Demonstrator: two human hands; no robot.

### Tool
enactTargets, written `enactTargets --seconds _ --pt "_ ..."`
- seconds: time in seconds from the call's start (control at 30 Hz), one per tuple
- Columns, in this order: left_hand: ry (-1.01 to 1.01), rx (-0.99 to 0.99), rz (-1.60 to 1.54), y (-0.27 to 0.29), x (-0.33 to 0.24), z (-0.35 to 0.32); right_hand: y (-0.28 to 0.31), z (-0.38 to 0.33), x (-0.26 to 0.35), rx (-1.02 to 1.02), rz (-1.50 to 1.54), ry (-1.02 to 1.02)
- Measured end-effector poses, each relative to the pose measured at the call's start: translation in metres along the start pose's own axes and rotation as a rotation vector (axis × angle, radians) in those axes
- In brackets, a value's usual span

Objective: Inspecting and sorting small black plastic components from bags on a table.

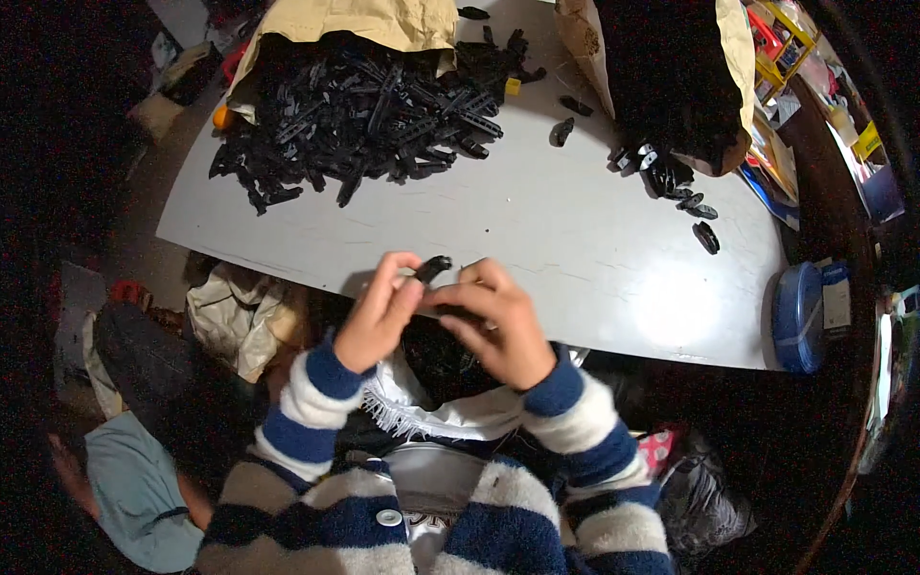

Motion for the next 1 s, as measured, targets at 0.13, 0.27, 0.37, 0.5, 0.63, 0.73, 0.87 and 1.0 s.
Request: enactTargets --seconds 0.13,0.27,0.37,0.5,0.63,0.73,0.87,1.0 --pt "-0.114 0.041 -0.077 -0.018 -0.019 -0.003 -0.011 -0.006 0.004 -0.187 0.434 -0.005" --pt "-0.103 0.088 -0.095 -0.02 -0.028 -0.008 -0.012 -0.012 -0.006 -0.265 0.8 -0.009" --pt "-0.081 0.146 -0.158 -0.025 -0.031 -0.01 -0.009 -0.014 -0.004 -0.123 0.32 -0.042" --pt "-0.085 0.196 -0.259 -0.031 -0.03 -0.01 -0.012 -0.021 0.002 -0.251 0.873 -0.01" --pt "-0.128 0.155 -0.2 -0.031 -0.032 -0.013 -0.011 -0.024 0.001 -0.283 0.795 -0.091" --pt "-0.16 0.128 -0.051 -0.03 -0.036 -0.018 -0.007 -0.024 0.005 -0.267 0.71 -0.066" --pt "-0.083 0.2 -0.102 -0.038 -0.029 -0.02 -0.006 -0.027 0.009 -0.228 0.424 0.001" --pt "-0.193 0.119 -0.002 -0.038 -0.032 -0.019 -0.002 -0.026 0.019 -0.243 0.066 0.052"
Point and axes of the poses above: each hand's wrist, its own z-axis towards the middle knuckle, its own y-axis out of the back of the hand, x = y × z, the point moved 7 cm from there along z, towards the middle knuckle, and after that the axes turned 13 degrees about x, right-handed, at the moved point
